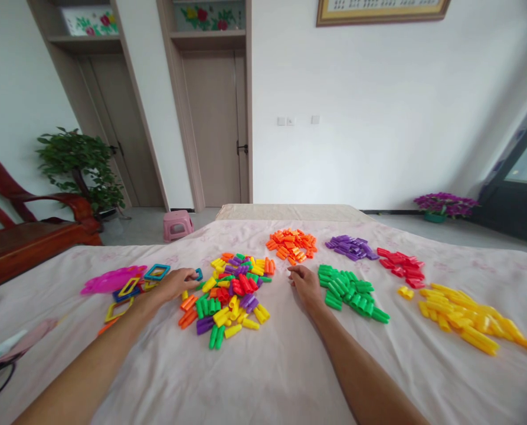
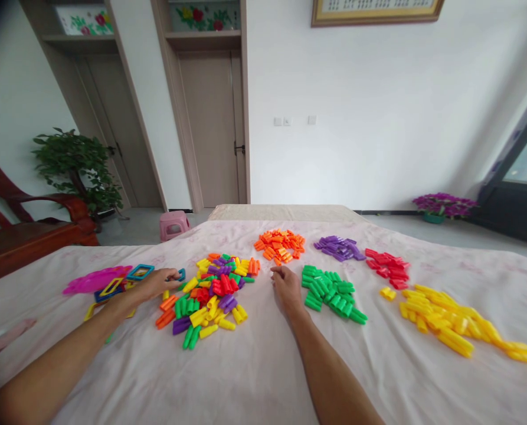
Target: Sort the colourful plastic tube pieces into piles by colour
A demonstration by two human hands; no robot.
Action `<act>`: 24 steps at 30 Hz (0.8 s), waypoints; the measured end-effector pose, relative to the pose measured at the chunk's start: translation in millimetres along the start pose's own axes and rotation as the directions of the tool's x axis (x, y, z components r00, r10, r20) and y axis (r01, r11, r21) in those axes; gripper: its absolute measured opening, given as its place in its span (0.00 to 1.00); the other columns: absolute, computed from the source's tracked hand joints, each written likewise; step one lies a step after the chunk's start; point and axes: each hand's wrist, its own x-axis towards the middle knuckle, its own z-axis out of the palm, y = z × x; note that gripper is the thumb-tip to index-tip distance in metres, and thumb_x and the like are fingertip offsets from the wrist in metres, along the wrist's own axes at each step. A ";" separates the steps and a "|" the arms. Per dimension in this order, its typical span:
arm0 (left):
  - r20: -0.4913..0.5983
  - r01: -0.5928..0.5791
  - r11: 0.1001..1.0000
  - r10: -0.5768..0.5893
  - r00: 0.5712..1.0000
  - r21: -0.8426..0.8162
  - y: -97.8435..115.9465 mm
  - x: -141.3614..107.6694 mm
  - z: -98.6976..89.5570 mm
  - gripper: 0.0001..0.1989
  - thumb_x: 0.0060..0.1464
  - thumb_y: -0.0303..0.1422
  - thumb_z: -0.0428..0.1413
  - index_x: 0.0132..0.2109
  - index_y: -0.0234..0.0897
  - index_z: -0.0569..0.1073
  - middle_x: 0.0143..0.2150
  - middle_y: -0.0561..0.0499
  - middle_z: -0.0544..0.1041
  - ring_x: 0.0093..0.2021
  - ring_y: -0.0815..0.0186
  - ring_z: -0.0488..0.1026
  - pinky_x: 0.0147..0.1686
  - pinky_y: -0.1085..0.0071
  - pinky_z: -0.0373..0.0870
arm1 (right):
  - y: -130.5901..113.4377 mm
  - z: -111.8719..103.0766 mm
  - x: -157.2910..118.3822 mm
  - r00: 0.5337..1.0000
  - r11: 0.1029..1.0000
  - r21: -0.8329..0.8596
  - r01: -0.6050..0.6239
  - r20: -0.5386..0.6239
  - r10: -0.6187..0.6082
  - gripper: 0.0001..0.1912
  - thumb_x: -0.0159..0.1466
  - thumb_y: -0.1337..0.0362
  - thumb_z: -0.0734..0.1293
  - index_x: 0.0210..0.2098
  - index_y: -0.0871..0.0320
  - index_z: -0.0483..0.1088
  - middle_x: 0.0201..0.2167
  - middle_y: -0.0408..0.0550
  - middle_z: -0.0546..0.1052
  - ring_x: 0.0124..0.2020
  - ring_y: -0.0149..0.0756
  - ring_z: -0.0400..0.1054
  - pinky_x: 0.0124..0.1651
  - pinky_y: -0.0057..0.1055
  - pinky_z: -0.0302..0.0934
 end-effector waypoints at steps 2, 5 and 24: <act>-0.052 0.018 1.000 -0.019 0.998 -0.014 -7.0 -6.4 -7.0 0.15 0.56 0.41 0.52 0.42 0.37 0.77 0.43 0.46 0.82 0.44 0.60 0.78 0.43 0.69 0.71 | -2.4 -0.1 -1.1 1.000 1.000 0.006 -0.009 -0.003 0.009 0.19 0.56 0.59 0.63 0.41 0.61 0.78 0.29 0.49 0.79 0.27 0.38 0.72 0.32 0.33 0.67; -0.180 0.106 0.993 -0.094 0.979 0.059 -20.8 -22.1 -27.0 0.15 0.58 0.41 0.50 0.45 0.39 0.77 0.47 0.45 0.80 0.47 0.58 0.76 0.46 0.68 0.70 | -5.4 0.1 -2.2 1.000 1.000 0.019 -0.018 -0.005 0.018 0.19 0.55 0.60 0.63 0.41 0.61 0.78 0.30 0.50 0.80 0.28 0.39 0.73 0.32 0.33 0.67; -0.163 -0.003 0.979 -0.031 0.986 -0.204 46.4 -36.4 69.9 0.36 0.66 0.52 0.38 0.72 0.37 0.58 0.73 0.40 0.59 0.75 0.54 0.49 0.71 0.54 0.49 | -3.0 0.7 -0.5 1.000 1.000 0.001 -0.016 0.004 0.016 0.20 0.55 0.59 0.63 0.42 0.61 0.78 0.30 0.49 0.79 0.29 0.38 0.72 0.32 0.32 0.66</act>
